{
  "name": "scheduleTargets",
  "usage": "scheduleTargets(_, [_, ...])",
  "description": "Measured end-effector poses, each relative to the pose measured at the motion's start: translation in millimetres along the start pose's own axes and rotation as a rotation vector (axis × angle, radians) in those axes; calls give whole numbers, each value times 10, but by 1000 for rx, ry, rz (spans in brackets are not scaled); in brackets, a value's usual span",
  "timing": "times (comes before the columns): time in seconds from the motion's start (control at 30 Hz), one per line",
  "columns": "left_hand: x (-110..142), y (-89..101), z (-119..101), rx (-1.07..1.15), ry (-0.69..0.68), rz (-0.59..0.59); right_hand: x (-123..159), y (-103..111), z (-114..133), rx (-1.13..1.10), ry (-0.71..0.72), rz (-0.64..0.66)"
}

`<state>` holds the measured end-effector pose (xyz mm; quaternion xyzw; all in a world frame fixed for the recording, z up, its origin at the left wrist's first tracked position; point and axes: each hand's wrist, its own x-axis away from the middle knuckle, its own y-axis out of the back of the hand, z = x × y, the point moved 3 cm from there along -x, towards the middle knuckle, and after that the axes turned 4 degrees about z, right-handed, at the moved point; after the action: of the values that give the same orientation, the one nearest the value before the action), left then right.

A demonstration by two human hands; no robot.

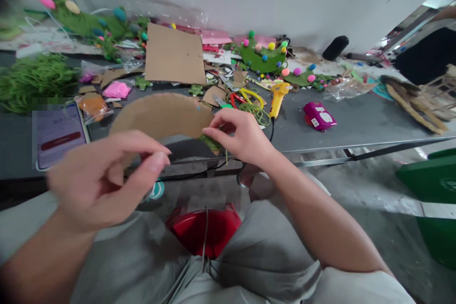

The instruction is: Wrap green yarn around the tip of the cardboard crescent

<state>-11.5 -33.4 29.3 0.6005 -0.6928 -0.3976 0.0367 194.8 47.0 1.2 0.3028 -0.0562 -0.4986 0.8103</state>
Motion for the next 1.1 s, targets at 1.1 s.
scheduleTargets(1.1, [-131,-433,409,409,488,-6,24,-167,62,-421,-150,-88])
